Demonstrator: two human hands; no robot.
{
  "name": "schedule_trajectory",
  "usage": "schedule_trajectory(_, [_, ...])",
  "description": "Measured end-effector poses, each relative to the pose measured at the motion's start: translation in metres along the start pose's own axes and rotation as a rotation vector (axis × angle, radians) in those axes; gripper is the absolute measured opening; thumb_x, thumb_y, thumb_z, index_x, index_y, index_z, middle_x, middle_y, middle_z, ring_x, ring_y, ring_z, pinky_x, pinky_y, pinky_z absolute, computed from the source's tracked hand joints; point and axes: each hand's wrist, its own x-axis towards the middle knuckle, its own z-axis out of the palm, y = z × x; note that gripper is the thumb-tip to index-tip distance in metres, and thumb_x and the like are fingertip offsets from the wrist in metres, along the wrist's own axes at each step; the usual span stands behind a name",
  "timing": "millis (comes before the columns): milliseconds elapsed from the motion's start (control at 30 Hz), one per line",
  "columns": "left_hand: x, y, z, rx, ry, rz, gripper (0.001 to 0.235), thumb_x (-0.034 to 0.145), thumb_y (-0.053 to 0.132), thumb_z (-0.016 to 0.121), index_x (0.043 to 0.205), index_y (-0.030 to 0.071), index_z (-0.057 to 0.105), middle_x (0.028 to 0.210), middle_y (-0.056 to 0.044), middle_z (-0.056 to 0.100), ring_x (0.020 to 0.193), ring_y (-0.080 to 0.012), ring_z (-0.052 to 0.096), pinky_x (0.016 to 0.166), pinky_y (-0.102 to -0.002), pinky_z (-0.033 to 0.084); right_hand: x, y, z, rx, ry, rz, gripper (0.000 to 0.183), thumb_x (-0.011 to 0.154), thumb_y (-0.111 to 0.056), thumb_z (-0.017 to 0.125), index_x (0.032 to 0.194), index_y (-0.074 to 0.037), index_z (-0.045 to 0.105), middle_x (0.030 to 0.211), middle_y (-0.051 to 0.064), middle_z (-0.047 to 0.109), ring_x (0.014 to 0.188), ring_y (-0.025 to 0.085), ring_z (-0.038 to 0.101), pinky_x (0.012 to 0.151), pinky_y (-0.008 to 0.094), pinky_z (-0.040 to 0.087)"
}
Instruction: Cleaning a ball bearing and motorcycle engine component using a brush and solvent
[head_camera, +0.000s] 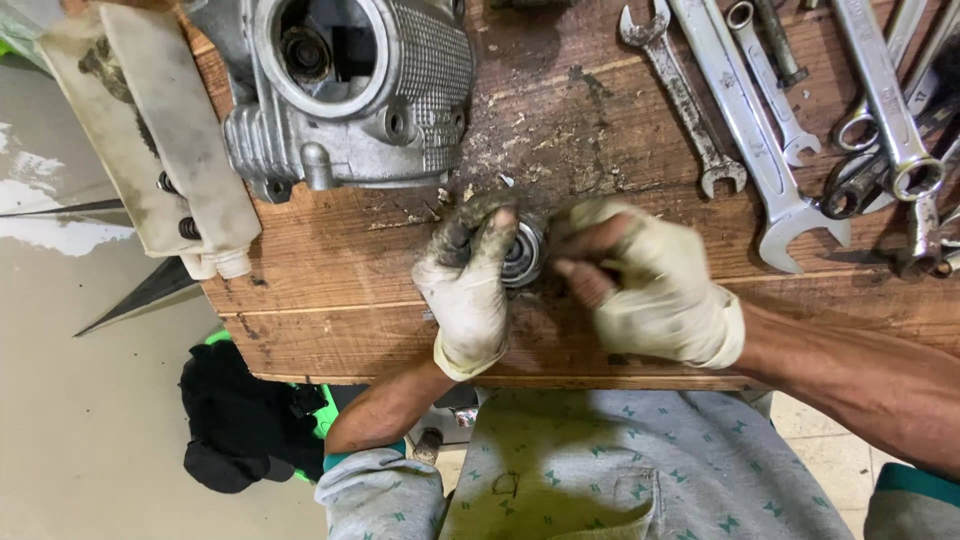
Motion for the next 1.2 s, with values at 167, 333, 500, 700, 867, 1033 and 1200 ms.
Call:
schedule_trajectory(167, [0.001,0.007,-0.001,-0.058,-0.051,0.083,0.023,0.086,0.002,0.083,0.108,0.006,0.078,0.104,-0.018,0.078,0.104,-0.0279,0.075,0.095,-0.042,0.059,0.007,-0.005,-0.008,0.079,0.172,0.148,0.013,0.089,0.004,0.080,0.099,0.005,0.072,0.091,0.015,0.071,0.091,0.023,0.071,0.083,0.035,0.058])
schedule_trajectory(333, [-0.001,0.014,-0.001,-0.071,-0.127,0.032,0.028,0.094,0.022,0.078,0.115,0.006,0.071,0.114,-0.007,0.074,0.107,-0.0198,0.070,0.101,-0.034,0.055,0.010,0.000,-0.024,-0.026,-0.058,0.011,0.016,0.094,0.001,0.075,0.109,-0.003,0.069,0.096,0.008,0.070,0.081,0.016,0.069,0.077,0.024,0.055])
schedule_trajectory(500, [0.002,0.007,-0.007,-0.327,-0.134,-0.069,0.040,0.091,0.012,0.082,0.123,0.003,0.059,0.113,-0.010,0.069,0.100,-0.0239,0.071,0.094,-0.037,0.058,0.019,-0.012,-0.034,-0.177,-0.186,0.013,0.023,0.096,-0.007,0.072,0.118,-0.010,0.071,0.094,0.005,0.071,0.078,0.017,0.070,0.074,0.028,0.055])
schedule_trajectory(700, [-0.003,0.020,-0.011,-0.389,-0.203,-0.149,0.036,0.095,0.004,0.075,0.120,0.006,0.050,0.117,-0.022,0.069,0.105,-0.0339,0.071,0.099,-0.044,0.057,0.028,-0.031,-0.045,-0.517,-0.734,0.585,0.120,0.055,-0.041,0.105,0.158,-0.042,0.044,0.114,-0.001,0.062,0.098,0.023,0.068,0.088,0.039,0.053])
schedule_trajectory(867, [-0.001,0.042,-0.007,-0.169,-0.334,-0.275,0.050,0.091,0.014,0.079,0.134,0.002,0.054,0.113,-0.016,0.073,0.102,-0.0243,0.071,0.101,-0.037,0.056,-0.007,-0.002,-0.036,-0.110,-0.110,0.301,0.022,0.085,-0.006,0.079,0.107,-0.009,0.076,0.098,0.003,0.077,0.085,0.013,0.072,0.078,0.024,0.055])
schedule_trajectory(1033, [0.002,0.049,0.001,-0.049,-0.365,-0.276,0.045,0.090,0.009,0.077,0.130,0.001,0.058,0.114,-0.013,0.072,0.102,-0.0217,0.070,0.100,-0.033,0.056,-0.002,-0.009,-0.032,-0.194,-0.056,0.351,0.031,0.091,-0.010,0.072,0.122,-0.008,0.071,0.113,0.006,0.078,0.097,0.013,0.074,0.092,0.026,0.055])
schedule_trajectory(1200, [0.007,0.060,0.008,-0.052,-0.424,-0.309,0.043,0.092,0.007,0.077,0.130,0.002,0.057,0.119,-0.017,0.071,0.106,-0.0211,0.069,0.102,-0.032,0.055,-0.002,-0.008,-0.030,-0.418,-0.004,0.285,0.008,0.093,-0.014,0.071,0.098,-0.008,0.074,0.083,0.004,0.074,0.067,0.019,0.068,0.067,0.034,0.051])
